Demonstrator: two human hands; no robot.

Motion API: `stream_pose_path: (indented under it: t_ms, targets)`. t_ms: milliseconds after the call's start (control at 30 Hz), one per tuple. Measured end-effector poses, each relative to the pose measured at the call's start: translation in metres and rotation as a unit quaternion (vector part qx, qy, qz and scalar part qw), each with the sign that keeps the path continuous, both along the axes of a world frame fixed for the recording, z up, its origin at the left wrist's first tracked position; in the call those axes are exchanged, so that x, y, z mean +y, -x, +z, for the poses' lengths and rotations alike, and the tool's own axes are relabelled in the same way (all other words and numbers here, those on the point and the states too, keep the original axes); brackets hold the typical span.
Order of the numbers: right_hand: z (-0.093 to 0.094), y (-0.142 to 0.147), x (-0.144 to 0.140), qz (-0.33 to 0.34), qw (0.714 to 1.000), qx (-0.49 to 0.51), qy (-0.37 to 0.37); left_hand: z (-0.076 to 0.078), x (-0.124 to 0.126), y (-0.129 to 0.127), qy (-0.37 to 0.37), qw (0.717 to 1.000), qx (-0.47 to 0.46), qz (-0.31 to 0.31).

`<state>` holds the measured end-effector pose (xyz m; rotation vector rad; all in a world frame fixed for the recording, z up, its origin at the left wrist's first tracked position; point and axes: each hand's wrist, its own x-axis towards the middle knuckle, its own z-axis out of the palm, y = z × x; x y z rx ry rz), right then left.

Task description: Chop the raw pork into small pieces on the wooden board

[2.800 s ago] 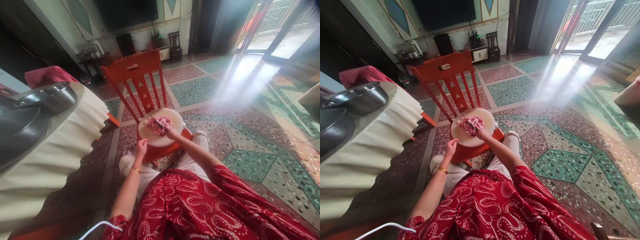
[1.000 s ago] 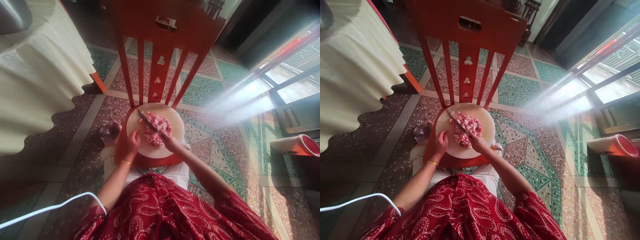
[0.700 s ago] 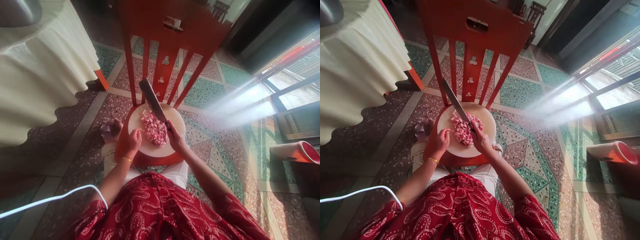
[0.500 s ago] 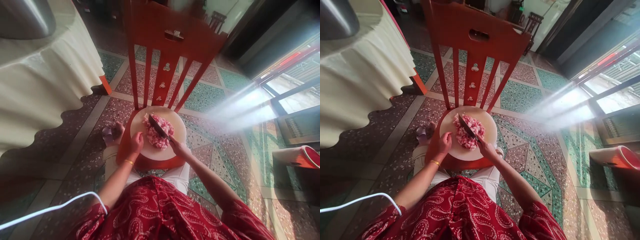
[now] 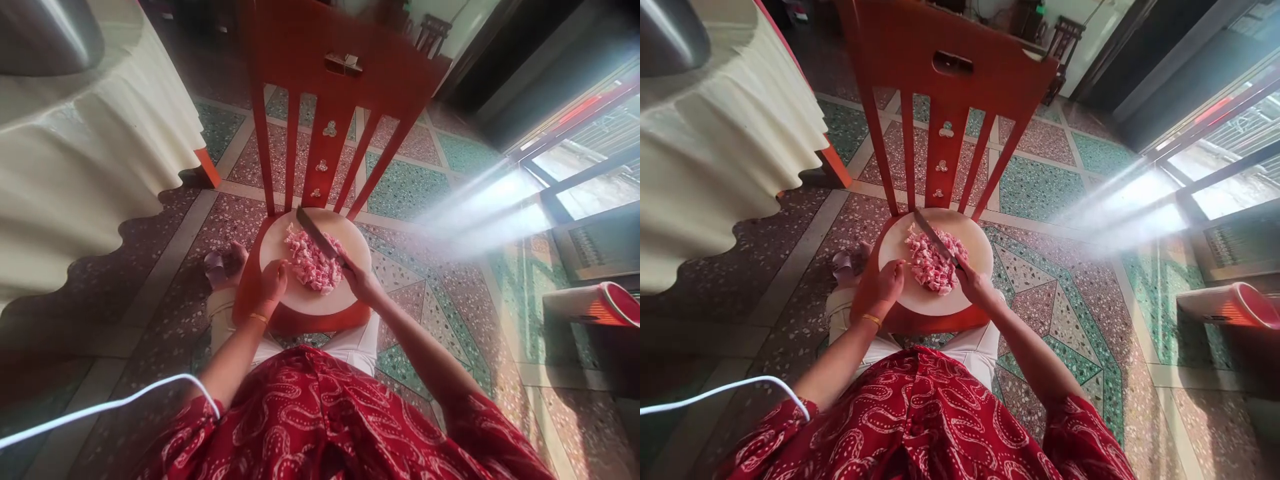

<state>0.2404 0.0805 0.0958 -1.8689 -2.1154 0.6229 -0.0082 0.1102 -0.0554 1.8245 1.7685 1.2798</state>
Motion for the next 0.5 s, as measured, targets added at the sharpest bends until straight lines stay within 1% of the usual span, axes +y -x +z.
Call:
stream_pose_path:
  t_ms: [67, 100, 133, 167, 233, 267, 300, 333, 367, 433, 500]
  targets:
    - [0.009, 0.001, 0.002, -0.010, 0.996, 0.047, -0.071, -0.001, 0.001, 0.000, -0.007, 1.000, -0.002, -0.002]
    - [0.009, 0.003, 0.004, -0.019, 0.993, 0.063, -0.099, -0.001, 0.001, -0.001, -0.008, 1.000, -0.001, -0.002]
    - [0.004, 0.005, 0.005, -0.025, 0.991, 0.069, -0.108, -0.001, 0.001, -0.001, -0.007, 1.000, -0.001, 0.000]
    - [-0.002, 0.006, 0.005, -0.032, 0.993, 0.063, -0.093, -0.001, 0.001, -0.001, -0.004, 1.000, 0.001, 0.001]
    - [-0.016, 0.005, 0.002, -0.039, 0.999, 0.029, -0.014, 0.000, 0.001, -0.001, 0.003, 1.000, 0.007, 0.005]
    - [-0.019, 0.003, 0.001, -0.040, 0.999, 0.015, 0.025, 0.000, 0.001, 0.000, 0.006, 1.000, 0.009, 0.004]
    - [-0.019, 0.000, -0.001, -0.039, 0.998, 0.010, 0.048, 0.000, 0.001, 0.000, 0.008, 1.000, 0.010, 0.002]
    - [-0.015, -0.003, -0.002, -0.040, 0.998, 0.016, 0.048, 0.000, 0.001, 0.000, 0.010, 1.000, 0.010, -0.001]
    - [-0.008, -0.006, -0.003, -0.039, 0.998, 0.031, 0.028, 0.000, 0.002, 0.000, 0.010, 1.000, 0.011, -0.004]
    - [0.008, -0.007, -0.005, -0.039, 0.996, 0.065, -0.042, -0.001, 0.003, 0.000, 0.008, 1.000, 0.014, -0.004]
    - [0.014, -0.004, -0.006, -0.046, 0.989, 0.088, -0.112, -0.002, 0.003, -0.001, 0.005, 1.000, 0.018, 0.000]
